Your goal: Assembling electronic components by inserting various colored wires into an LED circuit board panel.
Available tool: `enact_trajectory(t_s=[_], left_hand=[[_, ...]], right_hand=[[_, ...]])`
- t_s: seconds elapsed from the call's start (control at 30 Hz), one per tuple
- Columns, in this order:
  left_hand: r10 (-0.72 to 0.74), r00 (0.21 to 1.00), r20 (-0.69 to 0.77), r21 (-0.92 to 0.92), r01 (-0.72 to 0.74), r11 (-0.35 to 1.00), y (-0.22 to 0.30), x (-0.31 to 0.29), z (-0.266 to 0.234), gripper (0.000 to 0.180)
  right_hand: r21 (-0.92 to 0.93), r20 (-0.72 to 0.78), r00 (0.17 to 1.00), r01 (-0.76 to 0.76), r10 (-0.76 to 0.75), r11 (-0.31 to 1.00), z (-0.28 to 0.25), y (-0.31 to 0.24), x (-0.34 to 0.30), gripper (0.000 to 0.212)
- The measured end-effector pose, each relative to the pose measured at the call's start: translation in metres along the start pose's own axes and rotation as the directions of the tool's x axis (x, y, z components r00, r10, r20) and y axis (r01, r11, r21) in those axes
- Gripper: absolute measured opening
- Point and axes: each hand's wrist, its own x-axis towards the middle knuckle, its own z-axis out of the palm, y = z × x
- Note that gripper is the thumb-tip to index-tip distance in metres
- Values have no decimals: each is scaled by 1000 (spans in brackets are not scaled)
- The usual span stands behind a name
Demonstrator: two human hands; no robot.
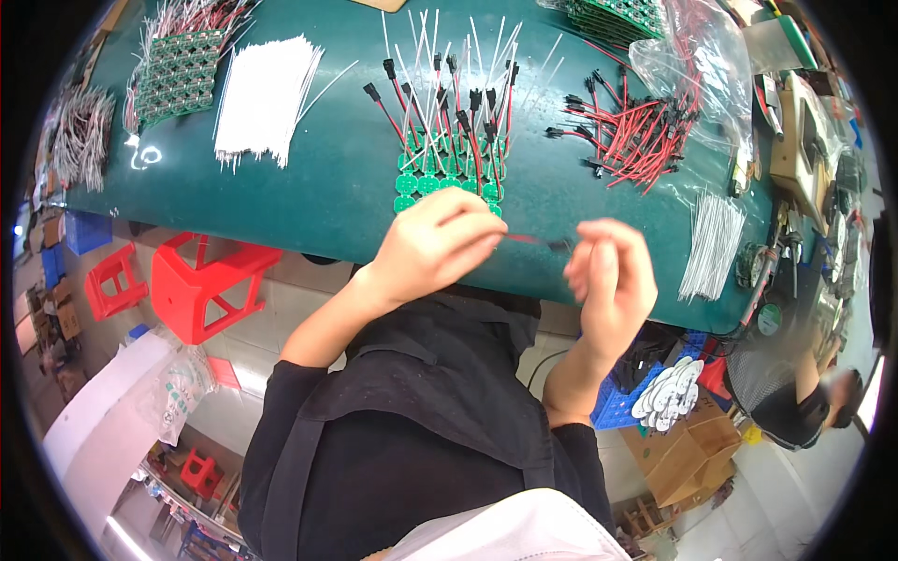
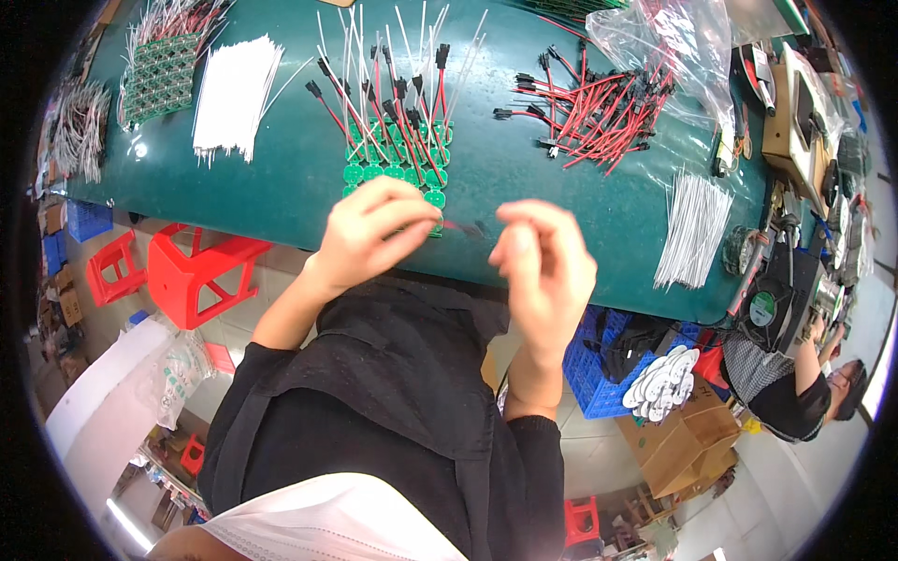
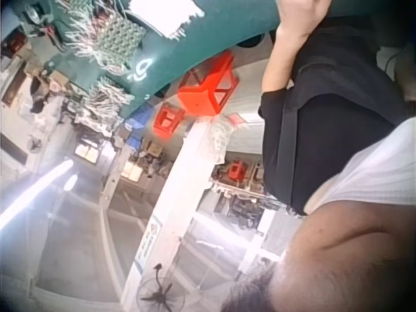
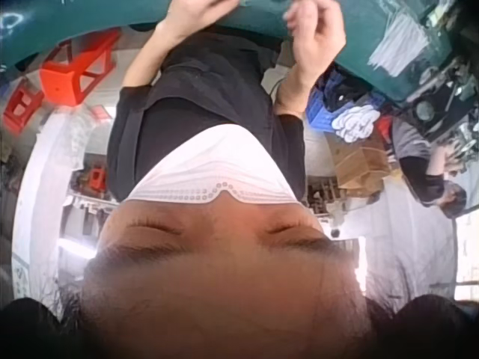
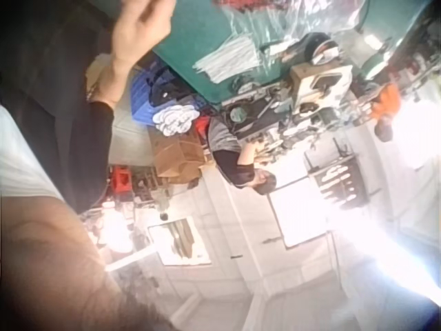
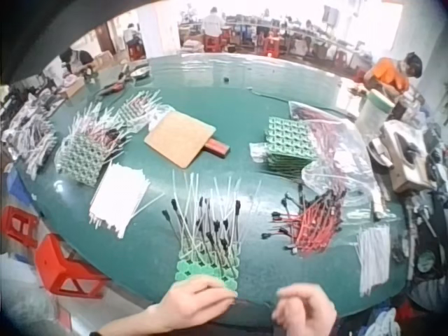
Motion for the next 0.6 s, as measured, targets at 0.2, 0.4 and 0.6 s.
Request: enact_trajectory(t_s=[0.2, 0.4, 0.6], left_hand=[[-458, 867, -198, -222, 416, 882, -9, -6, -13, 10], [-550, 817, -173, -218, 513, 830, -16, -10, -11, 12], [-511, 836, -198, -182, 481, 857, -19, -12, -8, 11]], right_hand=[[-869, -181, 955, -43, -235, 493, -13, 64, 58, 27], [-912, -132, 955, -12, -265, 411, -10, 67, 59, 18], [-872, -164, 973, -65, -162, 486, -14, 61, 42, 11]])
